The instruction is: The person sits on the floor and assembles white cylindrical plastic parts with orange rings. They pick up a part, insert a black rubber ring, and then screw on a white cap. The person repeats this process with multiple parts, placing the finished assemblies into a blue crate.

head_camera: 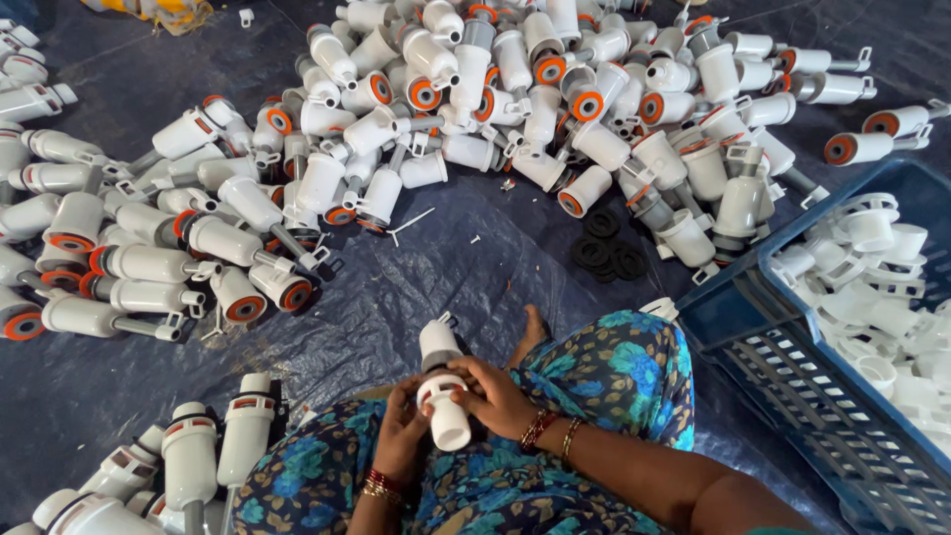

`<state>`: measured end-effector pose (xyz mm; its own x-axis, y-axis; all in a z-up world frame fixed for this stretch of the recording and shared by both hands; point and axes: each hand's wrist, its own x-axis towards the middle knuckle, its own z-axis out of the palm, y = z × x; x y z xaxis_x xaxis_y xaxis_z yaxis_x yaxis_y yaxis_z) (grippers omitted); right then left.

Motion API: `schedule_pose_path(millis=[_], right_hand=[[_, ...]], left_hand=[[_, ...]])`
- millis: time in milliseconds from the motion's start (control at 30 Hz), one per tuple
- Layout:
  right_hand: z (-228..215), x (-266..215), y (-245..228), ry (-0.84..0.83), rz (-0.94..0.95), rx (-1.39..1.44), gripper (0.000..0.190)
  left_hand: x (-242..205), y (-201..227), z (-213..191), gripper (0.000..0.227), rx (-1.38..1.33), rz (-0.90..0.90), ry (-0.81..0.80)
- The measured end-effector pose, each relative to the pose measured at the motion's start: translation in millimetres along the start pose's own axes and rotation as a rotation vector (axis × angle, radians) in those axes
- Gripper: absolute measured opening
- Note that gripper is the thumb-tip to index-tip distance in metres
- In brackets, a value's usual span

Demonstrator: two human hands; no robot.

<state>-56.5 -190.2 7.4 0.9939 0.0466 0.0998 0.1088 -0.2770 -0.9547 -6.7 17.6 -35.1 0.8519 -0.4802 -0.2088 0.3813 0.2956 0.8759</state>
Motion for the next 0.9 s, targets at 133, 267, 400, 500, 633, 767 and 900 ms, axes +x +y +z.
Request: schedule_pose_path(millis=[133,267,400,500,633,767,900], right_hand=[[1,3,1,0.037,0.025,-0.079,0.044],[4,2,2,0.092,0.114,-0.080,0.036],[2,0,-3,0.114,0.032,-0.071,0.038],[2,1,-7,0.102,0.026,-0.007,0.038],[3,4,-7,0.081,0.067,-0.080,0.036],[2,6,0,0.047,0.129,-0.054,0.037],[1,5,9,0.014,0.096,0.061,0.041]], left_hand=[[4,1,-1,0.043,0.006,-0.014,0.054],[7,-7,-2,0.045,0.097,-0.002,0.000],[7,-9,-4,0.050,0.177,-0.003,-0.032],[5,-8,-4,0.053,0.167,0.000,-0.031],[4,-8,-3,0.049,0.076,-0.007,0.029],[2,-7,-4,0.048,0.048,0.023,0.030],[1,-1,-1,0.048,0.038,0.038,0.037]])
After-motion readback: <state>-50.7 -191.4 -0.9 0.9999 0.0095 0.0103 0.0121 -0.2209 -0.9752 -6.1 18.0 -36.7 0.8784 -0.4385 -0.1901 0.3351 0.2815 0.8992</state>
